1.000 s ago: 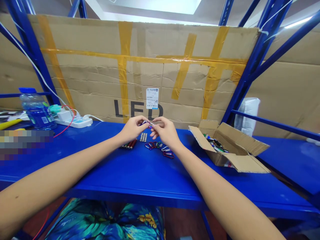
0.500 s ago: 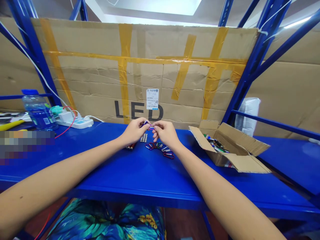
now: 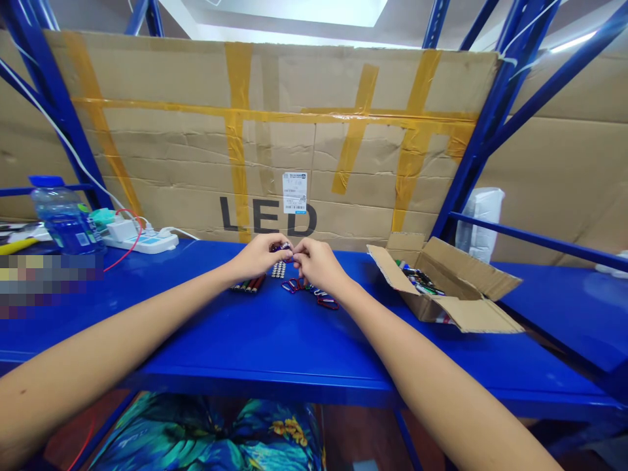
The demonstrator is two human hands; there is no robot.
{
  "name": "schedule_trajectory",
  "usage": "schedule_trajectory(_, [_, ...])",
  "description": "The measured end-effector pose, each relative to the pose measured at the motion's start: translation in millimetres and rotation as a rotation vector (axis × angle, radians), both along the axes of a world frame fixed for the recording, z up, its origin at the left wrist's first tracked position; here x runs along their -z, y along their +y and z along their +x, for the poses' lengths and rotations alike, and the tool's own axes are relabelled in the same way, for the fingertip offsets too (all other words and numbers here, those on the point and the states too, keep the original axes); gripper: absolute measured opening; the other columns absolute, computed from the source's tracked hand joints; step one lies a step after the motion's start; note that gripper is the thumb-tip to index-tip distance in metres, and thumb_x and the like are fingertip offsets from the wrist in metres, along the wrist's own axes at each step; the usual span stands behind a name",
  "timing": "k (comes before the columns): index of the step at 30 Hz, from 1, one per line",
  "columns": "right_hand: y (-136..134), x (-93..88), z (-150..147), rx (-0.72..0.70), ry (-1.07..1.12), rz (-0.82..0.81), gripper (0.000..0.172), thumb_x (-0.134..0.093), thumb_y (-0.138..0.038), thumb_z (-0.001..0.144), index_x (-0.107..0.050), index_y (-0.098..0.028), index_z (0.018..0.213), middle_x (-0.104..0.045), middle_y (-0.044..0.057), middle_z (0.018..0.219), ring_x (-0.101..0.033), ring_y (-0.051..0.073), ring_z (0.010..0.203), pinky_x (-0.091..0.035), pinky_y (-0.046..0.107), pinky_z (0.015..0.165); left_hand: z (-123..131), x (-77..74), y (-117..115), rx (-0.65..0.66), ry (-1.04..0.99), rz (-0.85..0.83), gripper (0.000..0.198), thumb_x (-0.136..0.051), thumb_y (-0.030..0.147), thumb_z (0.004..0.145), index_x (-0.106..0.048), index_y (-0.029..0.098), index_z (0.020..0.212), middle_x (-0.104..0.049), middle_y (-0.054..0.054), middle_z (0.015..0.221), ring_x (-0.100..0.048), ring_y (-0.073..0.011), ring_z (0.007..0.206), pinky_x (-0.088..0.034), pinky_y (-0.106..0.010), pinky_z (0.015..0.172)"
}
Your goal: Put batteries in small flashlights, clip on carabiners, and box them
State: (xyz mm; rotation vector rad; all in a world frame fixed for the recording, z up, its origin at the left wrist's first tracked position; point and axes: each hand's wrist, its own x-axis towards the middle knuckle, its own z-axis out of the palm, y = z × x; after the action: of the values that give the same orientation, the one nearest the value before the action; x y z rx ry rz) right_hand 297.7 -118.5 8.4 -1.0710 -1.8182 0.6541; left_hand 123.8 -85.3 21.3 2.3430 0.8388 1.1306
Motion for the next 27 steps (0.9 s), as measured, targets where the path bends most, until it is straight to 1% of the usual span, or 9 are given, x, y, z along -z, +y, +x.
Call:
schedule_trajectory(4, [-1, 1.4, -7, -0.078, 0.017, -0.018, 0.008, -0.058, -0.016, 0.083, -0.051, -0.019, 0.08, -0.062, -0.002, 0.06, -0.055, 0.01, 0.039, -0.042, 0.02, 0.035, -1, -4.1, 3, -0.023, -0.099, 0.008, 0.01, -0.063, 0.025, 0.078, -0.064, 0.015, 0.076, -0.064, -0.001, 0.072, -0.055, -0.015, 0.072, -0.043, -0.029, 0.07])
schedule_trajectory(6, [-1, -0.4, -9, -0.085, 0.011, -0.007, 0.007, -0.057, -0.016, 0.083, -0.053, -0.019, 0.088, -0.062, -0.002, 0.062, -0.055, 0.01, 0.041, -0.043, 0.02, 0.037, -2, -5.9, 4, -0.05, -0.15, 0.022, 0.01, -0.063, 0.026, 0.077, -0.065, 0.016, 0.077, -0.065, -0.001, 0.074, -0.056, -0.0152, 0.073, -0.043, -0.029, 0.071])
schedule_trajectory(9, [7, -4.1, -1, 0.06, -0.061, 0.088, 0.02, -0.052, -0.014, 0.085, -0.057, -0.019, 0.103, -0.065, 0.0, 0.068, -0.059, 0.012, 0.048, -0.048, 0.024, 0.048, -6, -7.0, 7, -0.106, -0.182, 0.018, 0.012, -0.062, 0.025, 0.077, -0.067, 0.017, 0.083, -0.067, -0.002, 0.078, -0.056, -0.0152, 0.073, -0.044, -0.029, 0.07])
schedule_trajectory(11, [16, -3.6, 12, 0.217, -0.224, 0.114, 0.015, -0.052, -0.014, 0.084, -0.063, -0.016, 0.094, -0.068, 0.005, 0.071, -0.061, 0.014, 0.056, -0.049, 0.027, 0.058, -9, -6.2, 10, -0.141, -0.182, 0.003, 0.012, -0.062, 0.023, 0.076, -0.068, 0.017, 0.084, -0.067, -0.002, 0.079, -0.056, -0.0148, 0.072, -0.044, -0.029, 0.07])
schedule_trajectory(14, [32, 4.9, 34, 0.393, -0.502, 0.038, 0.016, -0.053, -0.008, 0.08, -0.067, -0.014, 0.082, -0.073, 0.013, 0.085, -0.066, 0.021, 0.079, -0.047, 0.029, 0.071, -11, -3.3, 14, -0.151, -0.188, -0.035, 0.01, -0.062, 0.018, 0.072, -0.067, 0.018, 0.081, -0.069, -0.003, 0.079, -0.059, -0.0154, 0.074, -0.044, -0.03, 0.072])
schedule_trajectory(18, [48, 19.7, 52, 0.403, -0.689, -0.137, 0.011, -0.06, -0.016, 0.08, -0.071, -0.015, 0.083, -0.074, 0.016, 0.091, -0.067, 0.025, 0.083, -0.045, 0.029, 0.067, -11, 1.3, 16, -0.141, -0.194, -0.128, 0.012, -0.06, 0.015, 0.071, -0.063, 0.016, 0.082, -0.071, -0.004, 0.077, -0.063, -0.0174, 0.079, -0.045, -0.032, 0.076])
schedule_trajectory(22, [48, 18.7, 55, 0.432, -0.798, -0.15, 0.016, -0.06, -0.024, 0.082, -0.072, -0.015, 0.088, -0.073, 0.017, 0.094, -0.067, 0.026, 0.082, -0.044, 0.03, 0.066, -8, 3.3, 11, -0.124, -0.177, -0.165, 0.009, -0.059, 0.017, 0.076, -0.058, 0.017, 0.086, -0.072, -0.004, 0.076, -0.064, -0.0166, 0.077, -0.044, -0.032, 0.075])
schedule_trajectory(25, [37, 8.2, 49, 0.461, -0.747, -0.037, 0.017, -0.057, -0.022, 0.082, -0.072, -0.014, 0.085, -0.073, 0.016, 0.088, -0.066, 0.024, 0.078, -0.043, 0.03, 0.067, -5, 3.9, 7, -0.061, -0.172, -0.158, 0.007, -0.06, 0.022, 0.081, -0.056, 0.017, 0.084, -0.071, -0.004, 0.078, -0.063, -0.016, 0.078, -0.044, -0.032, 0.077])
schedule_trajectory(27, [28, 1.4, 41, 0.356, -0.584, 0.077, 0.017, -0.056, -0.022, 0.083, -0.071, -0.016, 0.089, -0.071, 0.009, 0.08, -0.063, 0.019, 0.071, -0.044, 0.029, 0.066, -3, 4.4, 6, -0.015, -0.162, -0.138, 0.01, -0.062, 0.025, 0.08, -0.058, 0.017, 0.083, -0.069, -0.004, 0.08, -0.062, -0.0161, 0.079, -0.044, -0.031, 0.076])
